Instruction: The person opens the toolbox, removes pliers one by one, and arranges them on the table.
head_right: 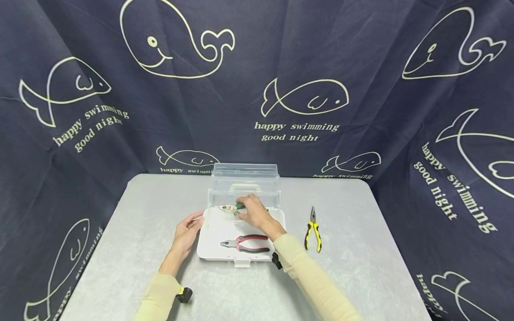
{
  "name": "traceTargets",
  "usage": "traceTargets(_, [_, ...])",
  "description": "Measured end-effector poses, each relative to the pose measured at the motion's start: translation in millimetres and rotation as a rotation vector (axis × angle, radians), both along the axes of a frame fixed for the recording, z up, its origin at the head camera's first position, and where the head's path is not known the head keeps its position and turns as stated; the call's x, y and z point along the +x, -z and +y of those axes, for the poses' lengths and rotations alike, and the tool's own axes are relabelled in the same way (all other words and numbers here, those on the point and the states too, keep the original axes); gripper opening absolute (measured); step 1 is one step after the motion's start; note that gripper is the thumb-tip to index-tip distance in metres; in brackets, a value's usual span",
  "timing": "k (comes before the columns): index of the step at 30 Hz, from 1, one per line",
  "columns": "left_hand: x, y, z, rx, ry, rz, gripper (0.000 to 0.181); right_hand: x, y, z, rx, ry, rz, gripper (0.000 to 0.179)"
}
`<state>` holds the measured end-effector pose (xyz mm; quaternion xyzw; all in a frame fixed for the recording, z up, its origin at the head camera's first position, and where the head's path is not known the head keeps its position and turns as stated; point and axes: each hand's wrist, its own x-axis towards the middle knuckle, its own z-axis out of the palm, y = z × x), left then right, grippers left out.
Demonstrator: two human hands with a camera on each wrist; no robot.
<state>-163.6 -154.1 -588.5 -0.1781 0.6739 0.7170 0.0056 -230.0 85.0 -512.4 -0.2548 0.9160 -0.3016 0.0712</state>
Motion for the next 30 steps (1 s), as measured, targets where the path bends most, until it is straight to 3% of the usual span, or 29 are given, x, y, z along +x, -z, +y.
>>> traceTargets(7, [0.2,0.6,-0.2,0.005,-0.004,0.002,0.032,1.1,-3.1,-3.6,-0.002,-0.057,0.065,0.040])
traceTargets(16, [0.5,-1.7,0.7,-0.014,-0.006,-0.015,0.032,-0.6,-10.6,-2.4,0.030,-0.157,0.067,0.039])
traceTargets(21, [0.8,-2.0,1.5,-0.010,-0.006,-0.016,0.032,0.1,-12.3,-1.5,0.085,-0.218,0.080,0.032])
traceTargets(30, [1.4,-0.7,1.4,0.016,-0.011,0.003,0.032,0.3,-15.2,-5.3,0.124,-0.260,0.113,0.016])
